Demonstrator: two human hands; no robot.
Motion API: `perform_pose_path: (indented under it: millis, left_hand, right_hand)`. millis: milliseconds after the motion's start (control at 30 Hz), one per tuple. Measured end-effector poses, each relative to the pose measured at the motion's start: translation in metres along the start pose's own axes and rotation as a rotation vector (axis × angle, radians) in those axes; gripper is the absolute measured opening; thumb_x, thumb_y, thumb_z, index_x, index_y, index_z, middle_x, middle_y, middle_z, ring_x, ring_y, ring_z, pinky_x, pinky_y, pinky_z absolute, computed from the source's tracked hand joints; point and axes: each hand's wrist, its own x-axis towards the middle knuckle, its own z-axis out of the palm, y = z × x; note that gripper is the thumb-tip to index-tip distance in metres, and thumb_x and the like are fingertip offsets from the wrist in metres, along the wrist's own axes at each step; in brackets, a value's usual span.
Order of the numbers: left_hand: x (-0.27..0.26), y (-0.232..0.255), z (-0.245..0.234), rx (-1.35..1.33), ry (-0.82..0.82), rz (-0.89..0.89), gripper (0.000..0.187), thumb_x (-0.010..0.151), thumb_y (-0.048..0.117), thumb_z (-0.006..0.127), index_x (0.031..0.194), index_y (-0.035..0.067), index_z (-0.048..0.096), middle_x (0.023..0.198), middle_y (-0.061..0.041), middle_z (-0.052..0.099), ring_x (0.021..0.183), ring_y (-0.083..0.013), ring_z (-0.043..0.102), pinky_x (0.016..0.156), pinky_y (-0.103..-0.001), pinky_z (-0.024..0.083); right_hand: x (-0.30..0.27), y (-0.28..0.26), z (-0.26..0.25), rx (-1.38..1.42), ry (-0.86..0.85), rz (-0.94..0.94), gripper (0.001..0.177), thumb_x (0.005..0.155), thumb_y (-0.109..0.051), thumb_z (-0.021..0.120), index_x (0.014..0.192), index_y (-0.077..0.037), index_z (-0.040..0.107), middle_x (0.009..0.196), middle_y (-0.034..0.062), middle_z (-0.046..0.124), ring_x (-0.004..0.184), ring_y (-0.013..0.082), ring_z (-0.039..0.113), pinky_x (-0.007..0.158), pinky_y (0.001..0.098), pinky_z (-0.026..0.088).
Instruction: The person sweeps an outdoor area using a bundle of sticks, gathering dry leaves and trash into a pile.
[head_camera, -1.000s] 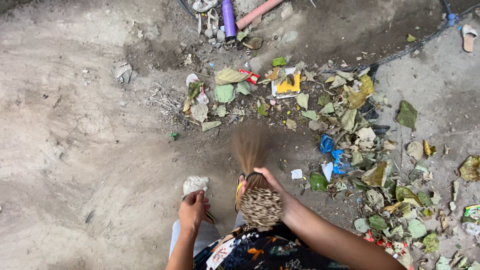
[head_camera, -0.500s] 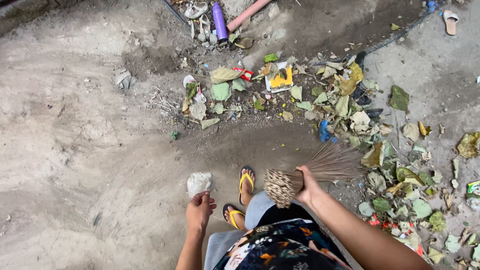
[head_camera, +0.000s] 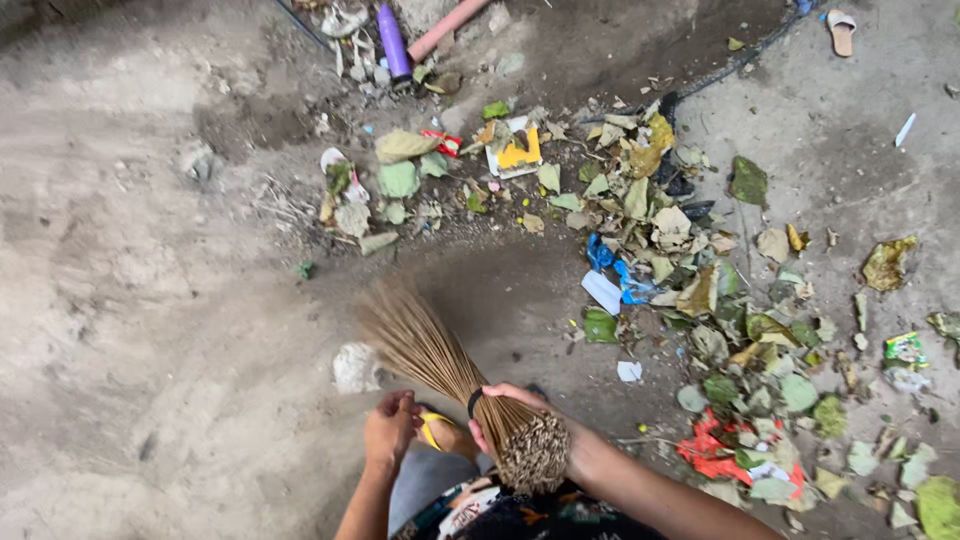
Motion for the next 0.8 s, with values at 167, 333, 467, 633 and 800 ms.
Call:
perform_pose_path:
  millis: [167,333,467,633,800]
  left_hand:
    - [-0.030,0.026,0.047,0.066,-0.044,-0.051,0.032,0.098,0.028,0.060,0.115,0.004,0.073,0.087,-0.010,0.077,0.067,-0.0169,0.073,0.059,-0.031,0.056]
    - [-0.039,0.031,0.085,0.072,-0.044,-0.046,0.031,0.098,0.027,0.060,0.117,0.006,0.072,0.088,-0.010,0.077,0.068,-0.0164,0.072,0.060,-0.031,0.054]
    - [-0.027,0.030,0.096,0.017,-0.018,-0.046,0.033,0.099,0.028,0.061,0.117,0.005,0.073,0.088,-0.011,0.076,0.067,-0.0166,0.072,0.060,-0.030,0.055]
    - [-0.020,0.040,0.084,0.066,0.035,-0.001,0.034,0.098,0.032,0.061,0.117,0.008,0.074,0.084,-0.007,0.077,0.066,-0.0147,0.072,0.059,-0.028,0.055]
    - [0.023,0.051,0.051,0.009,0.094,0.001,0.032,0.097,0.032,0.063,0.114,0.007,0.076,0.082,-0.007,0.077,0.066,-0.0158,0.072,0.058,-0.029,0.056]
  right_hand:
    - [-0.022,-0.054,-0.175,0.113,0.018,-0.124,0.041,0.102,-0.030,0.070,0.117,0.007,0.063,0.101,0.0224,0.073,0.083,0.0327,0.075,0.070,0.0392,0.064]
    - [-0.088,-0.106,-0.278,0.255,0.543,-0.609,0.027,0.088,-0.038,0.058,0.097,-0.015,0.069,0.099,0.0124,0.074,0.083,0.0347,0.072,0.079,0.0617,0.057]
    - [-0.071,-0.142,-0.229,0.468,0.415,-0.677,0.025,0.088,-0.034,0.057,0.099,-0.013,0.066,0.108,0.0110,0.074,0.098,0.0339,0.070,0.096,0.0616,0.053]
    - [-0.084,-0.110,-0.083,0.419,0.371,-0.631,0.030,0.085,-0.035,0.059,0.107,-0.014,0.063,0.118,0.0105,0.069,0.107,0.0312,0.065,0.103,0.0620,0.048]
    - [-0.078,-0.062,0.049,-0.005,0.462,-0.363,0.056,0.078,-0.048,0.069,0.113,-0.004,0.067,0.104,0.0174,0.072,0.087,0.0346,0.067,0.080,0.0548,0.056]
